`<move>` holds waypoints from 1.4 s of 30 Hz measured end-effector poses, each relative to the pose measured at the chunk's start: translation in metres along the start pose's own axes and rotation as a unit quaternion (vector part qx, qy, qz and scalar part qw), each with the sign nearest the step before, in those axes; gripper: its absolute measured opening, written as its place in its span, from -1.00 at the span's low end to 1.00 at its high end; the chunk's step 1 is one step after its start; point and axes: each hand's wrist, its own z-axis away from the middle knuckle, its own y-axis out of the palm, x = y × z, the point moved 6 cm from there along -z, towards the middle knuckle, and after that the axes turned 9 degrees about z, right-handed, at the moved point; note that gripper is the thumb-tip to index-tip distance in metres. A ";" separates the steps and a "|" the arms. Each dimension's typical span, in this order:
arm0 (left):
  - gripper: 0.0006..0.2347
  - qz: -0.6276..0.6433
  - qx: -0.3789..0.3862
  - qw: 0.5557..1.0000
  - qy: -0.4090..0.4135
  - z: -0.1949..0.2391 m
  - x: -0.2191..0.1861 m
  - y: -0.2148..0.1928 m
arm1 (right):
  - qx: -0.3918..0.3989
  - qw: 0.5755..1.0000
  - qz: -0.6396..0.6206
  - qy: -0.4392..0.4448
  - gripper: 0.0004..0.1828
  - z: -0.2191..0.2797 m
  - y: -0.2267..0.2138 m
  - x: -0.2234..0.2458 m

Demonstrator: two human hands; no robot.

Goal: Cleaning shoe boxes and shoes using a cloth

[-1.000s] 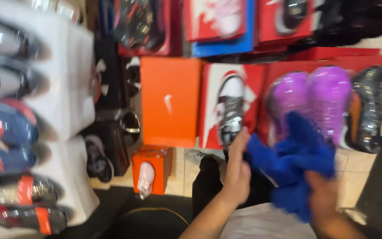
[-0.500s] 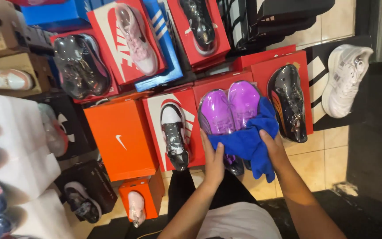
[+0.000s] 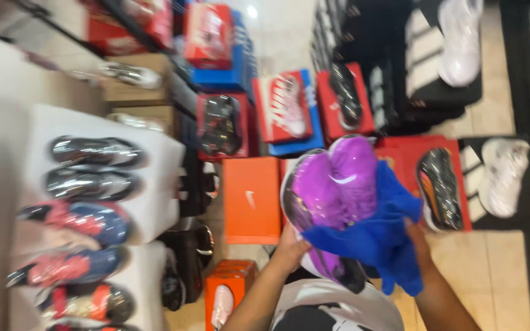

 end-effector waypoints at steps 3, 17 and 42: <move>-0.22 0.029 0.010 0.999 0.013 0.008 -0.048 -0.018 | 0.098 0.970 0.195 -0.105 -0.54 -0.026 0.018 -0.038; -0.34 0.137 -0.112 0.961 0.214 0.095 -0.222 -0.145 | 0.359 0.892 0.214 -0.174 -0.55 0.084 0.323 -0.038; -0.35 0.110 -0.407 0.787 0.450 0.217 -0.370 -0.433 | 0.484 0.761 0.365 -0.232 -0.35 0.183 0.496 -0.139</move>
